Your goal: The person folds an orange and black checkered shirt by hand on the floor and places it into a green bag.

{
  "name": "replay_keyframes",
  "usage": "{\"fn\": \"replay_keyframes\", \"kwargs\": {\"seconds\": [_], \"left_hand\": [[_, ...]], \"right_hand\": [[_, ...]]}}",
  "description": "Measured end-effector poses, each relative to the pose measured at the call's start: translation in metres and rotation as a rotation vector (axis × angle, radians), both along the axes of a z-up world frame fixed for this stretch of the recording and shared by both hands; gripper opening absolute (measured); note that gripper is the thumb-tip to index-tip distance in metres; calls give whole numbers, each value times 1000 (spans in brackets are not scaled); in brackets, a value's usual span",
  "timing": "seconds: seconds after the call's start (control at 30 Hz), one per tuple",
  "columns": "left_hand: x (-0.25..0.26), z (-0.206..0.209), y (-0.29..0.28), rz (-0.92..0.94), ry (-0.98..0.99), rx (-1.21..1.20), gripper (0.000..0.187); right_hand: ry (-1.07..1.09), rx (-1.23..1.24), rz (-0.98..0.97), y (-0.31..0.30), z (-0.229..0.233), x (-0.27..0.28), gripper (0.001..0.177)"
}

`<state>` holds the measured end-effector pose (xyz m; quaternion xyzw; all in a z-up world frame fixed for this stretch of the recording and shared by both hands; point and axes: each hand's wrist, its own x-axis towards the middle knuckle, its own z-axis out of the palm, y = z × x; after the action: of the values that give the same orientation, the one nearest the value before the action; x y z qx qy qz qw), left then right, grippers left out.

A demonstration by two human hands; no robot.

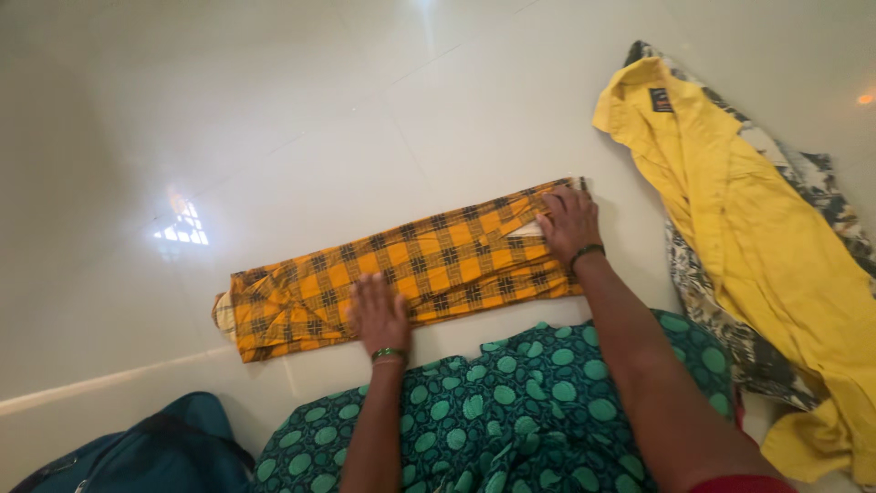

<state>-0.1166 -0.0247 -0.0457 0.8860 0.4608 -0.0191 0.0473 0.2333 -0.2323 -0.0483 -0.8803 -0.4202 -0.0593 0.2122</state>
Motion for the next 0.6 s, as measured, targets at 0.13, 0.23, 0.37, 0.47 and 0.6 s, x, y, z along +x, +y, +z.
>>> {"fn": "replay_keyframes", "kwargs": {"seconds": [0.13,0.23,0.37,0.47,0.6], "left_hand": [[-33,7,1,101,2,26,66],[-49,12,-10,34,-28,69,69],[-47,8,-37,-167,-91,-32,77],[-32,3,-73,-148,57,-195,89],[-36,-20,-98,43,172,-407,115]], "right_hand": [[115,-15,-14,2,-12,23,30],[463,243,-4,-5,-14,50,21],[476,123,-98,-25,-10,53,18],[504,10,-92,-19,-1,46,18],[369,-211,44,-20,6,30,21]]}}
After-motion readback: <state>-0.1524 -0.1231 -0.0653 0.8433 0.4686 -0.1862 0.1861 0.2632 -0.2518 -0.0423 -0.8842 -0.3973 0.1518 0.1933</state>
